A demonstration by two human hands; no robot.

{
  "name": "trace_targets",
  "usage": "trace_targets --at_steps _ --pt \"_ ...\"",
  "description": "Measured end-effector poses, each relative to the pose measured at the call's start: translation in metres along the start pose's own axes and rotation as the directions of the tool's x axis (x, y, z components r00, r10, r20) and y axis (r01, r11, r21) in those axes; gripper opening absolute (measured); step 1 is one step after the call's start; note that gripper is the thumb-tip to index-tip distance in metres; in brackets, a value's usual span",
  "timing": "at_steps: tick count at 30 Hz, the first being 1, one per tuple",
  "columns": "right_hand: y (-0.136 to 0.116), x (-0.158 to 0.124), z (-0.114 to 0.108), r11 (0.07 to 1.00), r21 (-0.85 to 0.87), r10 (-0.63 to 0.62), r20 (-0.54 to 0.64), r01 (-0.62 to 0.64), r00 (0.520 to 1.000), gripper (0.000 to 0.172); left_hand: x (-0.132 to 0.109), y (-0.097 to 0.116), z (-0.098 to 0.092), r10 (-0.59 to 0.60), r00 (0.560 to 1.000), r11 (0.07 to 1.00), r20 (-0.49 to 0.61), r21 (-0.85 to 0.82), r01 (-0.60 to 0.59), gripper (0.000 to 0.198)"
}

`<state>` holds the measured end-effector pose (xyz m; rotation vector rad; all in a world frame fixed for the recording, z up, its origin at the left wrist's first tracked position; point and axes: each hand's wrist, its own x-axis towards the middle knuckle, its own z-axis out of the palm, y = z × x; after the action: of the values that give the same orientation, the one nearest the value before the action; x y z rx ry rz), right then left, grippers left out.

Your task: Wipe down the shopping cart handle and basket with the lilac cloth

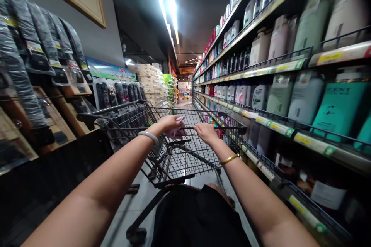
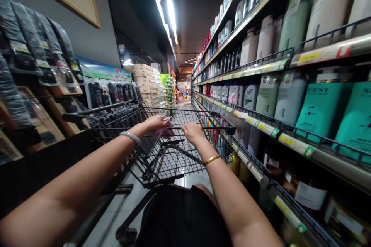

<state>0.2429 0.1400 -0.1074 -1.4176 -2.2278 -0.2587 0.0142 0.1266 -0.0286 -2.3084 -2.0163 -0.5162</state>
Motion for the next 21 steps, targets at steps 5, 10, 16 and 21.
trace_targets --at_steps 5,10,16,21 --pt "-0.006 -0.005 -0.002 0.999 -0.025 0.029 0.000 -0.029 1.000 0.050 -0.032 0.010 0.014 0.109 0.984 0.994 -0.139 -0.007 -0.111 0.041" --pt "-0.011 -0.007 -0.002 0.998 -0.046 0.051 -0.003 -0.051 0.999 0.048 -0.050 0.006 0.024 0.192 0.952 0.981 -0.236 0.031 -0.190 0.039" --pt "-0.018 -0.011 -0.001 0.997 -0.051 0.059 -0.020 -0.060 0.998 0.046 -0.056 -0.027 0.013 0.079 0.961 0.997 -0.263 0.018 -0.077 0.039" --pt "-0.024 -0.016 0.000 0.995 -0.052 0.079 -0.044 -0.081 0.996 0.048 -0.058 -0.021 0.019 -0.081 0.931 0.996 -0.355 0.017 0.093 0.041"
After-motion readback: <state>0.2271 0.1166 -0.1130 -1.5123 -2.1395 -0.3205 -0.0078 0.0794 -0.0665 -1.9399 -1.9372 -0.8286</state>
